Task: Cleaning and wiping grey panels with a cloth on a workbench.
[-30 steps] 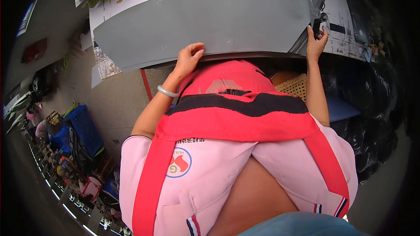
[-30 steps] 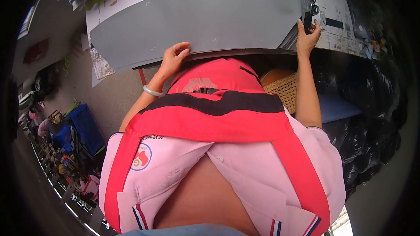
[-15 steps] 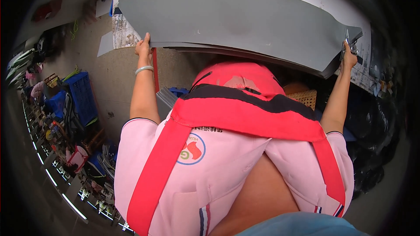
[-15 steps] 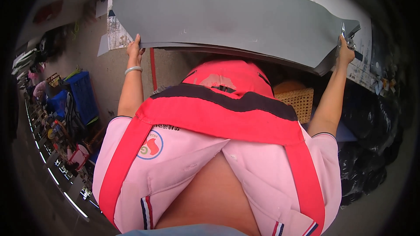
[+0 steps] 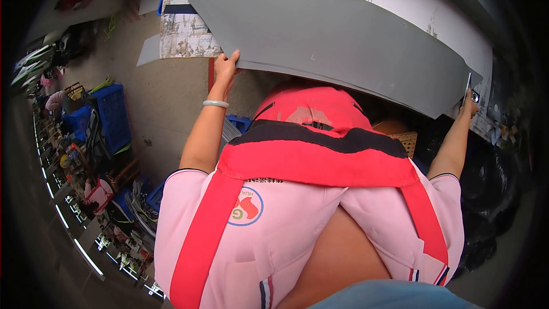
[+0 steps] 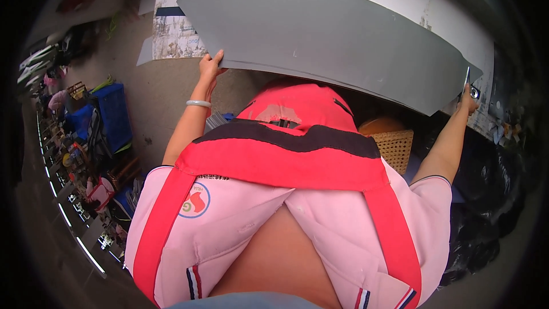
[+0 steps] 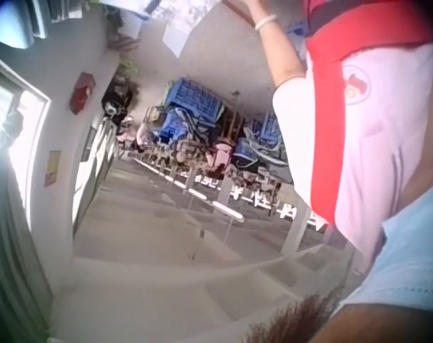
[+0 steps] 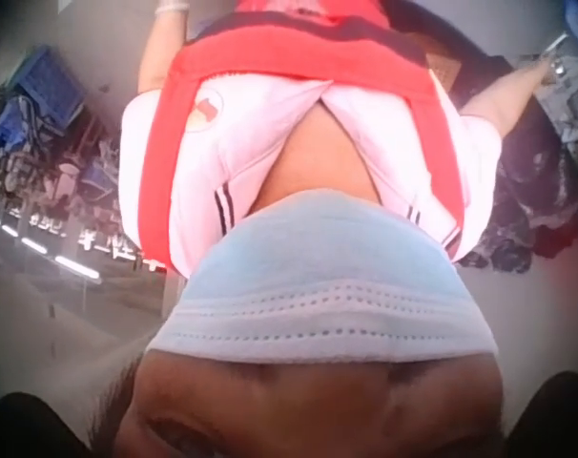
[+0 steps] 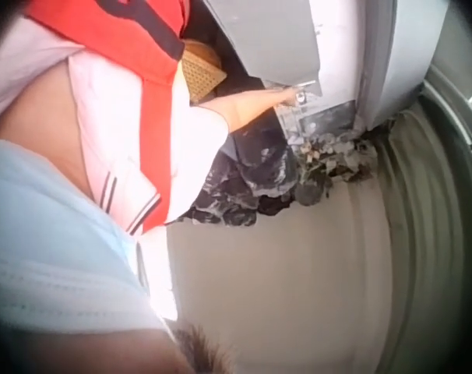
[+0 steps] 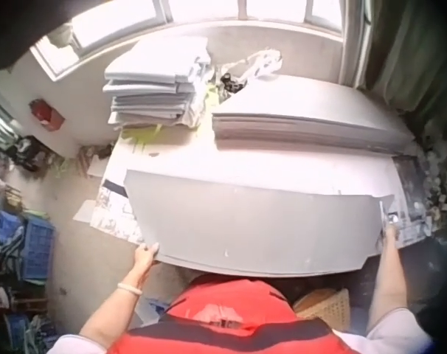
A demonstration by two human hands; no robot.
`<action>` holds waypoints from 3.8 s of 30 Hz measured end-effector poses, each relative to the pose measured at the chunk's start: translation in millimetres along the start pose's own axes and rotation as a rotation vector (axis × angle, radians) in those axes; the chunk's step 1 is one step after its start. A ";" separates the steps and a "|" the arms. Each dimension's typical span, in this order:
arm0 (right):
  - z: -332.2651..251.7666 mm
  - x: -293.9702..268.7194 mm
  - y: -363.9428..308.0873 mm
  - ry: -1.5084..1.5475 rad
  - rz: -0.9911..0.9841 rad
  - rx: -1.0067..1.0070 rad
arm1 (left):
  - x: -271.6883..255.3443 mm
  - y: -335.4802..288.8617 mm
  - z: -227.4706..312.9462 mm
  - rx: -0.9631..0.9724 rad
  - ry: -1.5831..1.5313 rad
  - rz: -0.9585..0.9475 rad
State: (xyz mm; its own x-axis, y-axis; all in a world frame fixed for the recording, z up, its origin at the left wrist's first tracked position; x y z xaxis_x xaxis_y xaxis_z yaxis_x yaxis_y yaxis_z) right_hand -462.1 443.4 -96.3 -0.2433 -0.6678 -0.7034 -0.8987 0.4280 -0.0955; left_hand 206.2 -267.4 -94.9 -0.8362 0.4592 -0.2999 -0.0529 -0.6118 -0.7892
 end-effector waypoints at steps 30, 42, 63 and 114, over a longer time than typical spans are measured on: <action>-326.1 342.5 -646.0 -0.468 -0.925 -1.493 | 49.8 -10.9 -34.7 -0.324 -0.606 -0.627; -160.2 90.1 -552.0 0.021 -0.513 -1.102 | -23.2 -20.9 -68.3 -0.281 0.516 -0.797; -47.9 25.7 -42.3 0.625 -0.290 -0.093 | 427.1 -191.1 57.9 1.472 1.323 -0.146; -147.7 91.5 -264.5 0.157 -0.522 -1.398 | 439.7 -196.4 43.2 1.341 1.476 -0.018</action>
State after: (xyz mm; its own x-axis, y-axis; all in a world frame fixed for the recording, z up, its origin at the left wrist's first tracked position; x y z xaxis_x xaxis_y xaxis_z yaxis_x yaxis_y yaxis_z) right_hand -300.5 179.1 -31.4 0.2518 -0.6530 -0.7143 -0.4857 -0.7237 0.4903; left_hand -174.7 26.8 -48.6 0.1461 0.1199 -0.9820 -0.9427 -0.2841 -0.1750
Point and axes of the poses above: each hand's wrist, its own y-axis towards the middle knuckle, its own x-axis out of the palm, z = x × y, the point moved 6 cm from there along y, towards the middle knuckle, and after that the axes turned 15 degrees about -x, right-handed, at the moved point
